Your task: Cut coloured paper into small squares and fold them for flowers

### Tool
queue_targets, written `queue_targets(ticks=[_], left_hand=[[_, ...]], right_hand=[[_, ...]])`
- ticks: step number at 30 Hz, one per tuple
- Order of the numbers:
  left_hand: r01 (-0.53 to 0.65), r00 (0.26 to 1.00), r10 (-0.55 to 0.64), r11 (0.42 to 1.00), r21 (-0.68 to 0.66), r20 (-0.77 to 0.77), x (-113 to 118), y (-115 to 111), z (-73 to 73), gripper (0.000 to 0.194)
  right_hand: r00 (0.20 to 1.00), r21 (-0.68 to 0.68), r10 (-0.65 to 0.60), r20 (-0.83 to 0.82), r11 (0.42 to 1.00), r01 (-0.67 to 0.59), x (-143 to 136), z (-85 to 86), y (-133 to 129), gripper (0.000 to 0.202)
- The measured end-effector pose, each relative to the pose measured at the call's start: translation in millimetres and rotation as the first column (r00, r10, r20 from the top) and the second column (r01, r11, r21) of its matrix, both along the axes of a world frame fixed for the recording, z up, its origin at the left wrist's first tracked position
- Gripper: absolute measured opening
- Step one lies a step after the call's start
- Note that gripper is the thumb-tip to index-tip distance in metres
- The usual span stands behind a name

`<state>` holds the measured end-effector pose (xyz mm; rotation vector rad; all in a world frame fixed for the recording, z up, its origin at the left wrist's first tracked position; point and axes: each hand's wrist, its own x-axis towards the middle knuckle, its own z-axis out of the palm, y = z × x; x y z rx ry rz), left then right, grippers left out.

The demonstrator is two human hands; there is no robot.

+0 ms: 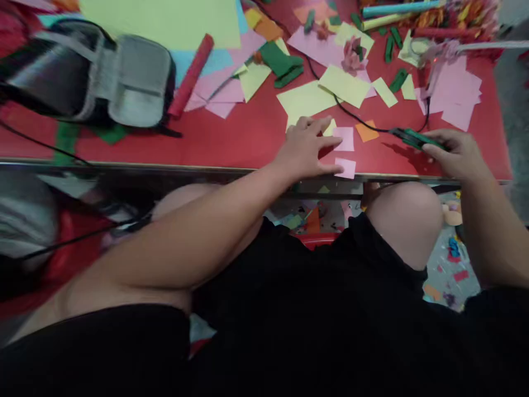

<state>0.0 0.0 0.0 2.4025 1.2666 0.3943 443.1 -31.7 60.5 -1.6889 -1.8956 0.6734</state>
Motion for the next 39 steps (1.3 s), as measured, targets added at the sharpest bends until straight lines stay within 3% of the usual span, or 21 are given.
queue_targets(ticks=[4,7,11,14,19,21,24,28,30,33,39], left_hand=[[-0.033,0.999,0.032,0.999,0.041,0.037,1,-1,2.1,0.063],[-0.044,0.995,0.036,0.996,0.079,0.098,1,0,2.8,0.049],[-0.013,0.992,0.002,0.996,0.087,0.127,2,0,3.8,0.031],[0.007,0.992,-0.015,0.998,0.061,0.128,4,0,3.6,0.03],[0.005,0.973,0.017,0.995,-0.098,0.229,8,2,4.5,0.026],[0.019,0.933,0.065,0.973,-0.228,0.355,10,4,7.5,0.022],[0.081,0.779,0.177,0.923,-0.376,0.601,13,7,14.3,0.023],[0.121,0.583,0.325,0.872,-0.475,0.745,13,8,25.7,0.038],[0.125,0.55,0.364,0.854,-0.506,0.751,11,4,31.7,0.04],[0.16,0.566,0.329,0.855,-0.493,0.756,10,-7,38.9,0.041],[0.178,0.529,0.123,0.951,-0.252,0.84,10,-17,37.8,0.06]], right_hand=[[0.961,-0.142,-0.127,-0.246,0.985,0.094,-36,-10.0,14,0.059],[0.948,-0.117,-0.096,-0.304,0.991,0.063,-55,-12.9,31,0.064],[0.999,0.065,0.006,-0.034,0.998,-0.004,-66,-16.9,63,0.061],[0.974,0.114,0.037,0.222,0.991,-0.064,-70,-21.2,80,0.06],[0.936,0.152,0.052,0.347,0.982,-0.111,-101,-12.5,68,0.059],[0.958,0.134,0.135,0.252,0.976,-0.172,-126,-4.4,52,0.048],[0.977,0.033,0.199,-0.08,0.98,-0.196,-167,3.4,31,0.04],[0.873,-0.056,0.129,-0.47,0.983,-0.175,-203,4.5,22,0.033],[0.82,-0.03,0.084,-0.567,0.992,-0.122,-208,5.6,21,0.036],[0.753,0.003,0.03,-0.657,0.999,-0.037,-209,9.0,16,0.039],[0.722,0.002,0.02,-0.691,1.0,-0.025,-213,11.9,1,0.042]])
